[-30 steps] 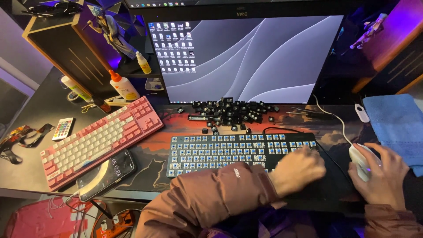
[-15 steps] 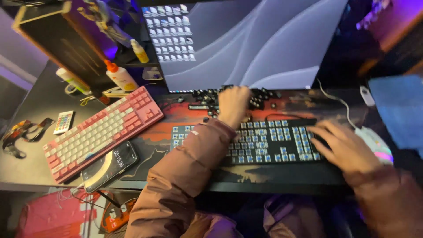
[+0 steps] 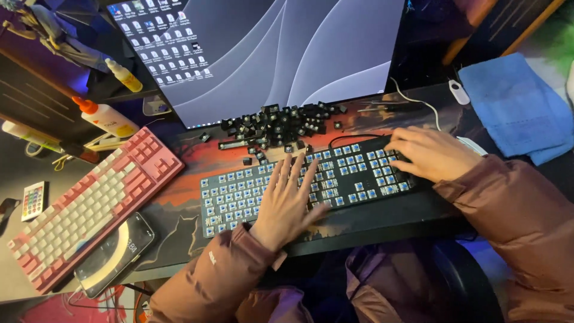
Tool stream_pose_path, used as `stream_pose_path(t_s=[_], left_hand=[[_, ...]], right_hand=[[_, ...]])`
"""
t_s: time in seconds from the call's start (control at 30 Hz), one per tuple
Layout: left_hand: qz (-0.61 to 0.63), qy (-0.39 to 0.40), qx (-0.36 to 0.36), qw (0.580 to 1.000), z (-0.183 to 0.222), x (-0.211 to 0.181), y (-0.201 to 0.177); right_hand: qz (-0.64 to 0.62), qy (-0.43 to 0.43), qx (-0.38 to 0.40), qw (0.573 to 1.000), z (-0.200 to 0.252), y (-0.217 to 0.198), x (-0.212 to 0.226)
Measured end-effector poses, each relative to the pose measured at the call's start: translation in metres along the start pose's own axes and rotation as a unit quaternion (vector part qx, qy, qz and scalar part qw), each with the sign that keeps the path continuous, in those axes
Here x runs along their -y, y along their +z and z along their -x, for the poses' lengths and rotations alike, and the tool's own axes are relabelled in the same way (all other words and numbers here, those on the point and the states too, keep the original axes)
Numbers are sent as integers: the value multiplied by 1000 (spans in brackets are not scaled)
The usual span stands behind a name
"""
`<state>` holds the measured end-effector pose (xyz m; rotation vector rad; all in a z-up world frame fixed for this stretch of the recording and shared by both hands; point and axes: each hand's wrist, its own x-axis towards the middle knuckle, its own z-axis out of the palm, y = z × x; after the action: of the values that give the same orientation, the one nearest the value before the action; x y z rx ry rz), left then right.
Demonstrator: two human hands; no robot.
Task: The person is seen working on a mechanical keyboard, handling switches and using a brush to clean the components at an electronics repair station.
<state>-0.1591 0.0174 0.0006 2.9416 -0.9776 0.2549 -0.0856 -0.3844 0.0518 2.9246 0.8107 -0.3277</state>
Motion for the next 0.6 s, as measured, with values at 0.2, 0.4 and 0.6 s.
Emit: stream_pose_path(t_s=[0.2,0.4,0.6], left_hand=[[4,-11,-83,996,26,0,-6],[37,-36,-136,989,31,4,-3],[41,-36,-103,993,33,6,10]], right_hand=[[-47,6,47,998,5,16,-29],[-25,-24,41,999,-7,31,-56],[-9,109,166,980,-24,26,-72]])
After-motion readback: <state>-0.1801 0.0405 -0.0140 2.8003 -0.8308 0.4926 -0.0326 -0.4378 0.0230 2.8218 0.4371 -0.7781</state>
